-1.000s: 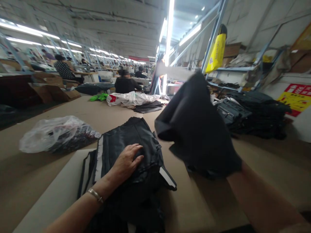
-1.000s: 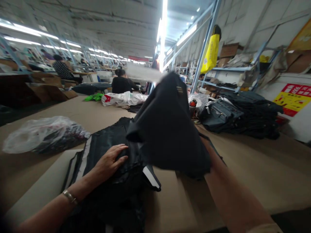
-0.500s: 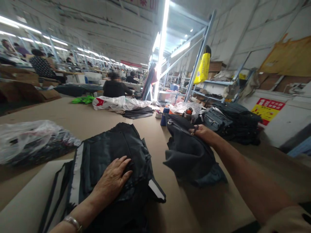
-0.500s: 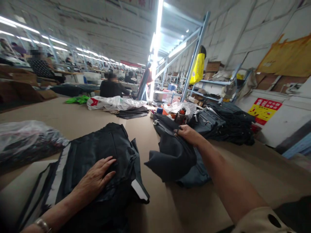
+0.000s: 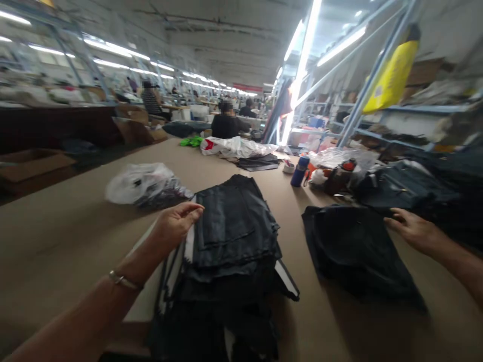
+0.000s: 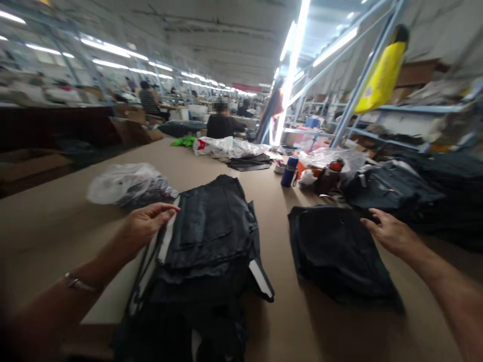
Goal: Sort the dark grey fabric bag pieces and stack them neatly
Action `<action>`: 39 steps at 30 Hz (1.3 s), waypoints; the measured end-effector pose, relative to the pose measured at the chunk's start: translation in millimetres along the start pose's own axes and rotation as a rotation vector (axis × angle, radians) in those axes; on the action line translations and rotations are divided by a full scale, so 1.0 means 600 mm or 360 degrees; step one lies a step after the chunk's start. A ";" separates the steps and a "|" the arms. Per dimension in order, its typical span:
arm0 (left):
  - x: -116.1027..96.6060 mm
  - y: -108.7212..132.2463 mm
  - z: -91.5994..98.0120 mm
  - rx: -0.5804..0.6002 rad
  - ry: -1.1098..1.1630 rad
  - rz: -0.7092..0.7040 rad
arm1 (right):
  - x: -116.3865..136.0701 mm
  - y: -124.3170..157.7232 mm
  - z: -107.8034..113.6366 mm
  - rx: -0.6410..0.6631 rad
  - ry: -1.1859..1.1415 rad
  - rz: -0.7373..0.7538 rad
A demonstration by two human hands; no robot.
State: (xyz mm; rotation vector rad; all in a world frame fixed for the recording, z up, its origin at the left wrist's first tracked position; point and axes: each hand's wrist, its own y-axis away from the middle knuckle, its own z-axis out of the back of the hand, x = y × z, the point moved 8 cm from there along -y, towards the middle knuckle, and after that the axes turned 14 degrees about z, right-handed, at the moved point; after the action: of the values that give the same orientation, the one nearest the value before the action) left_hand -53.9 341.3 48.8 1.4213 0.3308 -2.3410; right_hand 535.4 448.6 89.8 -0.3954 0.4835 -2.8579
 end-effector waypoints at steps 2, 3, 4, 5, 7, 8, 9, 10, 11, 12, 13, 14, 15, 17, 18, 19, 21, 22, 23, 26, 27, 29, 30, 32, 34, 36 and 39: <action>0.048 0.001 0.025 -0.0003 0.0158 0.0193 | 0.086 0.002 -0.044 0.0098 -0.0205 0.0148; 0.072 0.004 0.029 0.0019 0.0194 0.0288 | 0.157 0.007 -0.061 0.0128 -0.0301 0.0322; 0.093 0.008 0.028 0.0045 0.0198 0.0380 | 0.243 0.017 -0.075 0.0179 -0.0386 0.0582; 0.112 0.013 0.025 0.0066 0.0183 0.0462 | 0.335 0.032 -0.083 0.0204 -0.0478 0.0858; 0.136 0.024 0.017 0.0076 0.0158 0.0583 | 0.512 0.069 -0.104 0.0346 -0.0621 0.1349; 0.143 0.029 0.013 0.0074 0.0166 0.0629 | 0.587 0.086 -0.118 0.0426 -0.0601 0.1533; 0.147 0.033 0.009 0.0071 0.0179 0.0668 | 0.653 0.102 -0.136 0.0499 -0.0566 0.1700; 0.149 0.037 0.006 0.0068 0.0198 0.0699 | 0.708 0.114 -0.155 0.0556 -0.0524 0.1828; 0.151 0.039 0.004 0.0070 0.0221 0.0729 | 0.752 0.122 -0.177 0.0607 -0.0474 0.1909; 0.152 0.040 0.002 0.0080 0.0248 0.0754 | 0.785 0.127 -0.202 0.0660 -0.0414 0.1949; 0.154 0.041 0.000 0.0094 0.0277 0.0776 | 0.810 0.129 -0.227 0.0703 -0.0357 0.1947; 0.156 0.041 -0.001 0.0109 0.0303 0.0792 | 0.826 0.128 -0.250 0.0731 -0.0327 0.1903; 0.159 0.041 0.000 0.0121 0.0328 0.0802 | 0.836 0.124 -0.269 0.0747 -0.0328 0.1839; 0.164 0.040 0.004 0.0123 0.0375 0.0806 | 0.842 0.113 -0.296 0.0768 -0.0425 0.1702; 0.165 0.039 0.009 0.0100 0.0407 0.0798 | 0.838 0.105 -0.305 0.0775 -0.0503 0.1624; 0.165 0.040 0.015 0.0060 0.0451 0.0782 | 0.831 0.094 -0.310 0.0780 -0.0580 0.1543; 0.158 0.044 0.030 -0.0027 0.0581 0.0737 | 0.806 0.070 -0.315 0.0776 -0.0685 0.1370; 0.152 0.048 0.035 -0.0045 0.0656 0.0721 | 0.791 0.059 -0.313 0.0757 -0.0714 0.1284; 0.145 0.053 0.037 -0.0036 0.0725 0.0717 | 0.775 0.050 -0.308 0.0733 -0.0760 0.1200; 0.123 0.075 0.019 0.0162 0.0866 0.0818 | 0.733 0.048 -0.280 0.0673 -0.1159 0.0954; 0.118 0.082 0.007 0.0264 0.0920 0.0876 | 0.724 0.057 -0.267 0.0656 -0.1326 0.0909; 0.108 0.092 -0.016 0.0439 0.1079 0.0978 | 0.719 0.086 -0.239 0.0647 -0.1547 0.0981; 0.106 0.094 -0.025 0.0485 0.1175 0.1021 | 0.722 0.104 -0.225 0.0659 -0.1566 0.1096; 0.107 0.092 -0.035 0.0486 0.1332 0.1073 | 0.727 0.135 -0.207 0.0706 -0.1546 0.1300; 0.112 0.088 -0.040 0.0448 0.1410 0.1120 | 0.722 0.146 -0.205 0.0777 -0.1571 0.1303; 0.106 0.087 -0.045 0.0452 0.1452 0.1088 | 0.711 0.135 -0.214 0.0865 -0.1668 0.1116; 0.069 0.090 -0.053 0.0494 0.1511 0.0892 | 0.699 0.104 -0.221 0.0931 -0.1790 0.0808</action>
State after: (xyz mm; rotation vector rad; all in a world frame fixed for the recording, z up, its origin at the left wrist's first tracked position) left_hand -22.2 296.9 -3.0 2.3328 -0.1957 -1.1950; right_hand 112.0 323.1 42.3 -1.3485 -0.3976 -1.7511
